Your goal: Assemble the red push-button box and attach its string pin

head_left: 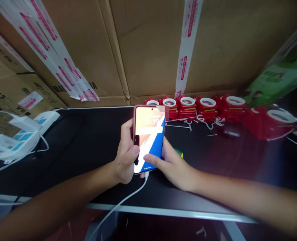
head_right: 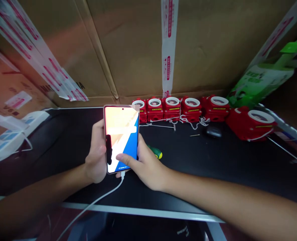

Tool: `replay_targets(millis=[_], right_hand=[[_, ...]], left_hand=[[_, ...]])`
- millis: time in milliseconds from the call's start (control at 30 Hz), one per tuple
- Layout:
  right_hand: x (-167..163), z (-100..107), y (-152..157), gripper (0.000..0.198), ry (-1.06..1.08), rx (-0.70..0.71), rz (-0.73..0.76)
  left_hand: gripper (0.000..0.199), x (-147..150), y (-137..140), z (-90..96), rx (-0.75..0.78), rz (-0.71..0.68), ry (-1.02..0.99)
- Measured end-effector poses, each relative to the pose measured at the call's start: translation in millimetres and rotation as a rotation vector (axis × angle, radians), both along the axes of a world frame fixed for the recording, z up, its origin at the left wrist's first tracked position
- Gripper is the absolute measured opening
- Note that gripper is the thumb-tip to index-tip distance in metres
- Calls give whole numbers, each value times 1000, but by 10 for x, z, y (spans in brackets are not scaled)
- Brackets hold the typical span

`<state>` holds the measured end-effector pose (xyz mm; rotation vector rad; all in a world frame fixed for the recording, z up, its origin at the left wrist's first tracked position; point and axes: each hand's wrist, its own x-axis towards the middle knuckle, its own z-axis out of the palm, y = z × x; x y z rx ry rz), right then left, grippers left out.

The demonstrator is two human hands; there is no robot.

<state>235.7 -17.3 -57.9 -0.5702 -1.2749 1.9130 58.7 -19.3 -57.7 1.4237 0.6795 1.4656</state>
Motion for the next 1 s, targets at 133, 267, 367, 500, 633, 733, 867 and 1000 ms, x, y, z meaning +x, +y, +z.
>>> replay_targets(millis=[133,267,367,500,633,733,867,1000], right_hand=[[-4,15,-41,64,-17,-2,-28],[-45,24,-104,63,-18,-34,-55],[-59,38,-181,63,-42,-54,-99],[-45,68,-245,60,-104,-46,-127],[-32,55,-216,62,-97,-56,-102],[-22,32,-177,68,-70,-60,-78],[-4,34,-169,74,-4,-91,-15],[6,48,-204,76,59,-125,59]], left_hand=[[56,-2,-25,12,23,38,12],[53,-7,-27,61,-10,29,18],[52,-8,-40,84,-4,7,18],[51,-24,-27,72,82,17,32],[49,-93,33,70,52,22,130],[49,-136,69,99,-9,7,176],[49,-140,83,136,-43,17,175],[46,-145,81,138,-12,48,170]])
